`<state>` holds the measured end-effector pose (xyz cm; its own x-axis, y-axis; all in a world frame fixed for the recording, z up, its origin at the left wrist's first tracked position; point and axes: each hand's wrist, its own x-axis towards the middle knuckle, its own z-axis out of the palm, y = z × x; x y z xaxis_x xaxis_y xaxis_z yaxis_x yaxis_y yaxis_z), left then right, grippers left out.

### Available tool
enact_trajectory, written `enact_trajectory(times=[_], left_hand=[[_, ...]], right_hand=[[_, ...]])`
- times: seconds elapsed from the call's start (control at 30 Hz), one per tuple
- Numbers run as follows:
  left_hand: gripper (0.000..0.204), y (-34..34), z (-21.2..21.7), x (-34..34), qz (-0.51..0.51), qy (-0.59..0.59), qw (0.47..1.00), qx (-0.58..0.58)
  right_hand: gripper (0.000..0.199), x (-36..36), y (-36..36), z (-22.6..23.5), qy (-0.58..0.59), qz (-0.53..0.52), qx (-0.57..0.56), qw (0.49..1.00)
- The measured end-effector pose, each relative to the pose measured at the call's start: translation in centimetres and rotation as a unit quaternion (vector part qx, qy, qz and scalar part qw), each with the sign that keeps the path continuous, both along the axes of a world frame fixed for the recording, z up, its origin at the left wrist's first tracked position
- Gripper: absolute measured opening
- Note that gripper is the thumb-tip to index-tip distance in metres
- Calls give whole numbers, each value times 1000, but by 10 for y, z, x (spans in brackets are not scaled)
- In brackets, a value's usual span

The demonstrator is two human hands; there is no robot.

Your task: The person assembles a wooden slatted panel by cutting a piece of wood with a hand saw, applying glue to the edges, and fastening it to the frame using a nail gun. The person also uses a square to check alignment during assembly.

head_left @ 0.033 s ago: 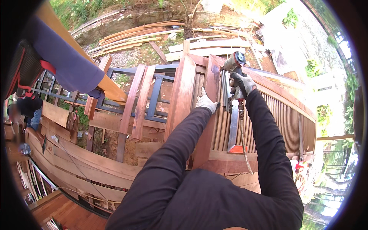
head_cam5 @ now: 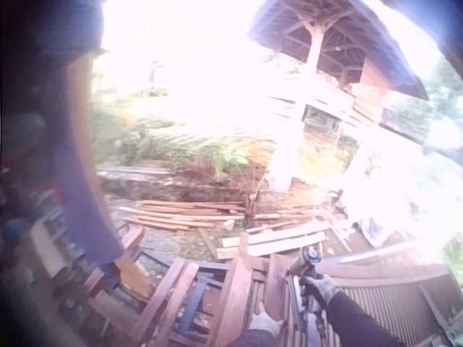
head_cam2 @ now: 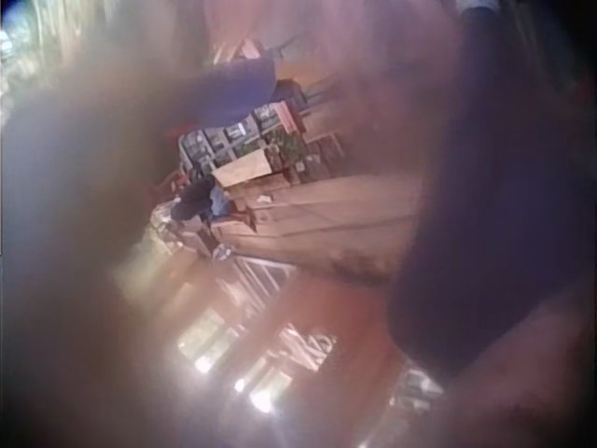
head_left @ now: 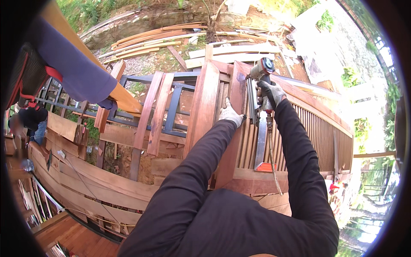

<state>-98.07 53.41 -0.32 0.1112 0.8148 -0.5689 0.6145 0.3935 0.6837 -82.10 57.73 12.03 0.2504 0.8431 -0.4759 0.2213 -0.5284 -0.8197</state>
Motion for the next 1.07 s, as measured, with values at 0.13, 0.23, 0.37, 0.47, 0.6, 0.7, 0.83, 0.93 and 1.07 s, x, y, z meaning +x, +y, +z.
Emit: enact_trajectory(times=[0.13, 0.23, 0.37, 0.47, 0.6, 0.7, 0.83, 0.93, 1.07], left_hand=[[123, 9, -1, -3, 3, -14, 1000, 7], [123, 10, -1, -2, 2, -15, 1000, 0], [124, 9, -2, 0, 4, -2, 1000, 15], [124, 10, -1, 0, 6, 1, 1000, 12], [123, 9, 4, 0, 2, -4, 1000, 12], [123, 10, 0, -1, 6, 1, 1000, 16], [122, 11, -10, 3, 4, -3, 999, 32], [121, 10, -9, 1, 7, -4, 1000, 25], [120, 13, -2, -2, -5, -17, 1000, -13]], right_hand=[[29, -4, 14, 1, 5, 11, -9, 1000], [26, -5, 16, 0, 16, 3, -16, 1000], [23, 1, 20, -6, 35, -10, -34, 999], [22, 2, 19, -13, 44, -13, -34, 998], [21, 7, 16, -16, 46, -3, -25, 999], [23, -7, 13, -8, 4, 4, -8, 1000], [22, -14, 14, -5, 33, 40, -16, 999], [23, -19, 16, 0, 24, 49, -19, 998], [27, -11, 29, -3, 29, 62, -53, 996]])
